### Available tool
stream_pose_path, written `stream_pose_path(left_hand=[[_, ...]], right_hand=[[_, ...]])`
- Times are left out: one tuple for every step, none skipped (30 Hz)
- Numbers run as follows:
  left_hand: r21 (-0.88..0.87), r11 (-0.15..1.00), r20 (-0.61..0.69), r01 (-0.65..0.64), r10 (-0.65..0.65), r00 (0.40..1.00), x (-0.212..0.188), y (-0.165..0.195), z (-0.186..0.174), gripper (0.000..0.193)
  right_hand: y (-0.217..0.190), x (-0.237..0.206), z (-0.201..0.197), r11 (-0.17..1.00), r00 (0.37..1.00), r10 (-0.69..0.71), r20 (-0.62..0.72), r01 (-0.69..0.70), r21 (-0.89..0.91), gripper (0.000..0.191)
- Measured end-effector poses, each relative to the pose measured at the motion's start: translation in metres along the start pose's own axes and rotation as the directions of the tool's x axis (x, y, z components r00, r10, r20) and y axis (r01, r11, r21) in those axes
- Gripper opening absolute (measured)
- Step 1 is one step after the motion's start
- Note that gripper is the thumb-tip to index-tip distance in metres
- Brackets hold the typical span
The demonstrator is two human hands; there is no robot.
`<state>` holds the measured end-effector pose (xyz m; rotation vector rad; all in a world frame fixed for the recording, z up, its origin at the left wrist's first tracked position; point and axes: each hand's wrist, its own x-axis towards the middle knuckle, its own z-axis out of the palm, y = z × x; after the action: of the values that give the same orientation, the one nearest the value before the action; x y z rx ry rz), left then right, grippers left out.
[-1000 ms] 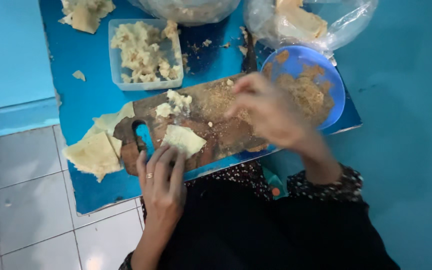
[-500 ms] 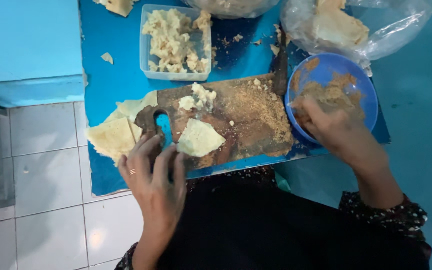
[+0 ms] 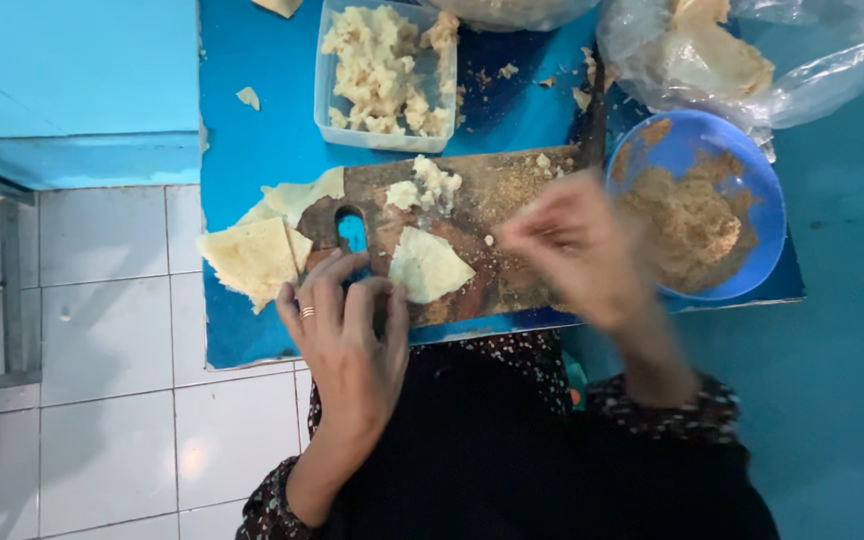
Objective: The person sits at a low table and folds thin square pastry sheets around pieces of pale filling, pinching the wrappers closed by hand. The folded pieces are placed into a clear plastic bag at the top of the table, and the person repeats the folding cycle with new wrappers and filling.
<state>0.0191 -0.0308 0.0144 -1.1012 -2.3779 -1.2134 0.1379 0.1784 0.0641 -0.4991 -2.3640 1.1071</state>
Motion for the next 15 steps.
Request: stream_pose_path(left_hand=[[-0.005, 1.0, -0.001, 0.003, -0.003, 1.0, 0.0, 0.0, 0.0, 0.018], [-0.008, 1.0, -0.002, 0.007, -0.007, 1.0, 0.0, 0.0, 0.0, 0.018], [-0.011, 1.0, -0.005, 0.011, -0.011, 1.0, 0.001, -0.001, -0.001, 0.019], [-0.013, 1.0, -0.009, 0.004, -0.004, 1.0, 0.001, -0.001, -0.001, 0.019], [-0.015, 1.0, -0.012, -0.004, 0.003, 1.0, 0.001, -0.002, -0.001, 0.019], [-0.019, 1.0, -0.015, -0.012, 0.011, 1.0, 0.001, -0.002, -0.001, 0.02], [-0.025, 1.0, -0.019, -0.013, 0.012, 1.0, 0.001, -0.003, -0.001, 0.02], [-0.033, 0.999, -0.024, -0.015, 0.014, 1.0, 0.002, -0.003, -0.001, 0.02], [-0.042, 0.999, -0.028, -0.016, 0.014, 1.0, 0.002, -0.003, -0.001, 0.02], [-0.048, 0.999, -0.026, -0.019, 0.018, 0.999, 0.002, -0.003, -0.001, 0.02], [-0.054, 0.998, -0.024, -0.023, 0.021, 0.999, 0.002, -0.002, -0.001, 0.02], [-0.06, 0.998, -0.025, -0.026, 0.024, 0.999, 0.002, -0.002, -0.001, 0.021], [-0.071, 0.997, -0.033, -0.035, 0.033, 0.999, 0.003, -0.001, -0.001, 0.02], [-0.081, 0.996, -0.041, -0.043, 0.04, 0.998, 0.003, 0.0, -0.001, 0.02], [-0.09, 0.995, -0.048, -0.052, 0.048, 0.998, 0.003, 0.001, -0.002, 0.02]], right_hand=[[-0.003, 0.0, 0.019, 0.998, 0.998, -0.053, 0.04, 0.052, 0.027, 0.027], [-0.007, -0.002, 0.037, 0.99, 0.989, -0.139, 0.046, 0.14, -0.034, 0.028], [-0.012, -0.004, 0.048, 0.969, 0.973, -0.225, 0.057, 0.23, -0.093, 0.028], [-0.016, -0.007, 0.055, 0.931, 0.943, -0.32, 0.092, 0.331, -0.157, 0.029], [-0.021, -0.009, 0.061, 0.878, 0.904, -0.407, 0.133, 0.427, -0.215, 0.031], [-0.026, -0.011, 0.063, 0.812, 0.856, -0.486, 0.18, 0.518, -0.268, 0.034], [-0.031, -0.011, 0.066, 0.789, 0.851, -0.499, 0.162, 0.524, -0.322, 0.036], [-0.037, -0.011, 0.065, 0.762, 0.846, -0.513, 0.146, 0.527, -0.378, 0.038], [-0.041, -0.01, 0.062, 0.733, 0.84, -0.526, 0.131, 0.526, -0.432, 0.041], [-0.045, -0.009, 0.058, 0.763, 0.856, -0.503, 0.119, 0.504, -0.405, 0.039], [-0.047, -0.008, 0.049, 0.792, 0.872, -0.477, 0.109, 0.48, -0.377, 0.037], [-0.049, -0.006, 0.041, 0.818, 0.886, -0.453, 0.1, 0.458, -0.348, 0.035], [-0.051, -0.01, 0.037, 0.802, 0.909, -0.409, 0.085, 0.402, -0.441, 0.036], [-0.053, -0.016, 0.033, 0.777, 0.928, -0.366, 0.067, 0.344, -0.527, 0.037], [-0.052, -0.02, 0.032, 0.743, 0.945, -0.324, 0.042, 0.282, -0.607, 0.038]])
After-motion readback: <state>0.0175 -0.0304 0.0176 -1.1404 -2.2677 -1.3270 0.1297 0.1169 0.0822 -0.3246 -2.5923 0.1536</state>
